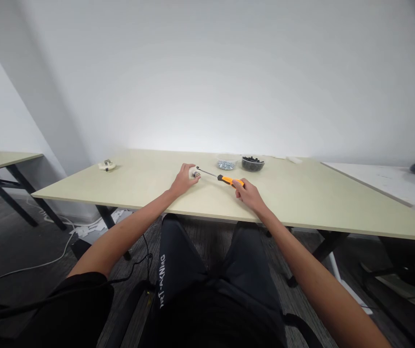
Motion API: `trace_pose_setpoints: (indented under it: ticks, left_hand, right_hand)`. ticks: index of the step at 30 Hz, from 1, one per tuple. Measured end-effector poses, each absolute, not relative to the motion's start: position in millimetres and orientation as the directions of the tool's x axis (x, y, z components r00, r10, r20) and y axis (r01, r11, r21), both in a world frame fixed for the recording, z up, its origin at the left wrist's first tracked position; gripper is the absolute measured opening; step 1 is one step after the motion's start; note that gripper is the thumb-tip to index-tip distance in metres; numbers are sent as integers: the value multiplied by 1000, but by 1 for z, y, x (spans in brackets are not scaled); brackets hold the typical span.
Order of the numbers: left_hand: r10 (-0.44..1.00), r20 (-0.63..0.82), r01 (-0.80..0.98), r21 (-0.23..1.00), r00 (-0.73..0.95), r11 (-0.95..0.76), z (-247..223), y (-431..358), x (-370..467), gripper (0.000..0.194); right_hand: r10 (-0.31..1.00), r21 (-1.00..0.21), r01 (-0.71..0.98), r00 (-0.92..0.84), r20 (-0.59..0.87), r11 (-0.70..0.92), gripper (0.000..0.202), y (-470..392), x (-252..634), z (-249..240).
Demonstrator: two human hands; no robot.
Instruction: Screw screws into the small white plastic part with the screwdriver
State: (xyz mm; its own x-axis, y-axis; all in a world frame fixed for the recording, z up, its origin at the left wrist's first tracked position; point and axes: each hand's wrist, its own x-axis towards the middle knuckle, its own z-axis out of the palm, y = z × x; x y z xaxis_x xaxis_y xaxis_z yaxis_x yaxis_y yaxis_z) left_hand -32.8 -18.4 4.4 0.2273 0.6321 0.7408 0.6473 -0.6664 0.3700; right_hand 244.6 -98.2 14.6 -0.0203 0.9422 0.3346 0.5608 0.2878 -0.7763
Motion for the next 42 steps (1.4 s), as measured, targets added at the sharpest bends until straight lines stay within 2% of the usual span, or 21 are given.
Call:
trace_pose_setpoints:
  ticks: [3, 9, 14, 18, 23, 28, 31, 37, 40, 42]
  left_hand:
    - [635, 738, 647, 374, 226, -665, 5, -19, -32, 44]
    - [654, 722, 659, 380, 228, -649, 6, -21, -31, 43]
    - [652, 721, 656, 378, 235, -654, 5, -19, -32, 44]
    - [642, 734, 653, 378, 220, -656, 4, -17, -32, 44]
    - [632, 738, 651, 363, 236, -667, 3, -17, -32, 44]
    - [625, 747, 645, 365, 227, -671, 4, -18, -33, 45]
    - [626, 745, 643, 366, 230, -672, 4, -18, -33, 44]
    - [621, 748, 641, 360, 235, -677, 5, -19, -32, 43]
    - [616, 749, 635, 358, 243, -685, 5, -19, -32, 43]
    - [615, 749, 633, 355, 248, -688, 5, -19, -32, 43]
  right_hand:
    - [948, -787, 555, -9, 317, 269, 46, -98, 244, 15]
    - [936, -815, 489, -6, 353, 311, 42, -94, 243, 12]
    - [928, -807, 514, 53, 368, 290, 35, -92, 246, 11]
    - [942, -808, 530, 51, 332, 256, 44, -91, 247, 10]
    - [923, -826, 446, 0, 385, 344, 43, -87, 247, 5]
    - [935, -806, 511, 12, 355, 299, 39, -89, 248, 6]
    - [944, -801, 536, 19, 329, 268, 46, -91, 248, 8]
    - [911, -805, 477, 23, 411, 352, 42, -92, 245, 10]
    - [914, -789, 534, 70, 400, 304, 36, -93, 246, 12]
    - [925, -784, 565, 90, 370, 258, 40, -93, 246, 13]
